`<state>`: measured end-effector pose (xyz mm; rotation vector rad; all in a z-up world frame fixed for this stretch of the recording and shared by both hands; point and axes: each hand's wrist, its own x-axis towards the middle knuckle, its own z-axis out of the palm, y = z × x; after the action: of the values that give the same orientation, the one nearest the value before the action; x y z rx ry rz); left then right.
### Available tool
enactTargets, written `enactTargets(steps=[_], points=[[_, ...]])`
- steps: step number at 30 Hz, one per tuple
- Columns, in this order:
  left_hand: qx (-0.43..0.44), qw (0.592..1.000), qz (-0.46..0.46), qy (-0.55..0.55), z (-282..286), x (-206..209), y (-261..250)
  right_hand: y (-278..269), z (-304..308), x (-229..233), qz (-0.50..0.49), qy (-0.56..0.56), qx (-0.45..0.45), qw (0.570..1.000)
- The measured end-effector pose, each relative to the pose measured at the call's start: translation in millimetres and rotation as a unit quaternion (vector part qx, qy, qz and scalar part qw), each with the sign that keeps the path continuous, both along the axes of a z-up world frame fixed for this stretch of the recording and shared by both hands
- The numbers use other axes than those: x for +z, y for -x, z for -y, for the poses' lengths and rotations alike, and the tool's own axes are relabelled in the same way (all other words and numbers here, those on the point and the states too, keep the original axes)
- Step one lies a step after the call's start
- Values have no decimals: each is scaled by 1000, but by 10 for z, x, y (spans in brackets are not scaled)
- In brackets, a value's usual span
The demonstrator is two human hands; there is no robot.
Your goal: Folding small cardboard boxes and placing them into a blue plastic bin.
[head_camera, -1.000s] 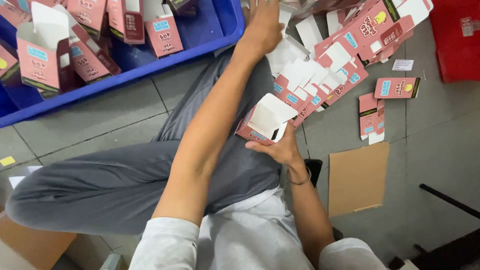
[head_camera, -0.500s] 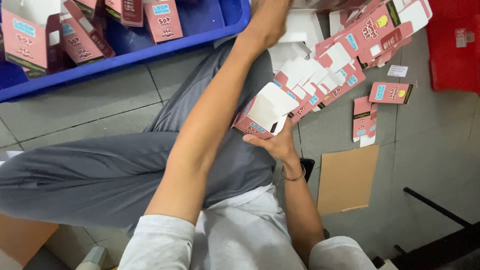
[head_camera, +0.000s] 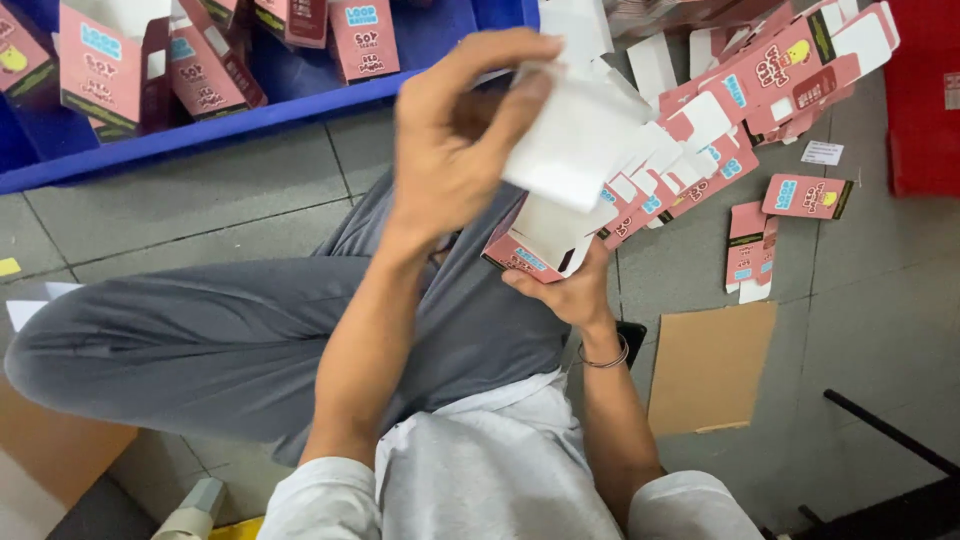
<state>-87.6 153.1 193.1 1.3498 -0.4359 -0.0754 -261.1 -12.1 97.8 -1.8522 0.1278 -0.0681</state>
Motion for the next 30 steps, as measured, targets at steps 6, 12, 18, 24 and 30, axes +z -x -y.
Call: enactTargets(steps=[6, 12, 18, 24, 30], points=[[-41, 996, -76, 17, -684, 141, 242, -187, -201, 70, 39, -1, 36, 999], [-118, 984, -121, -48, -1179, 207, 472, -337, -472, -34, 60, 0, 59, 996], [-100, 971, 21, -216, -1356, 286, 496, -435, -583, 62, 86, 72, 106, 988], [-83, 955, 60, -278, -1357, 261, 583, -421, -567, -69, 85, 80, 119, 986], [-95, 953, 49, -283, -1257, 250, 642, -433, -596, -61, 71, 99, 128, 984]])
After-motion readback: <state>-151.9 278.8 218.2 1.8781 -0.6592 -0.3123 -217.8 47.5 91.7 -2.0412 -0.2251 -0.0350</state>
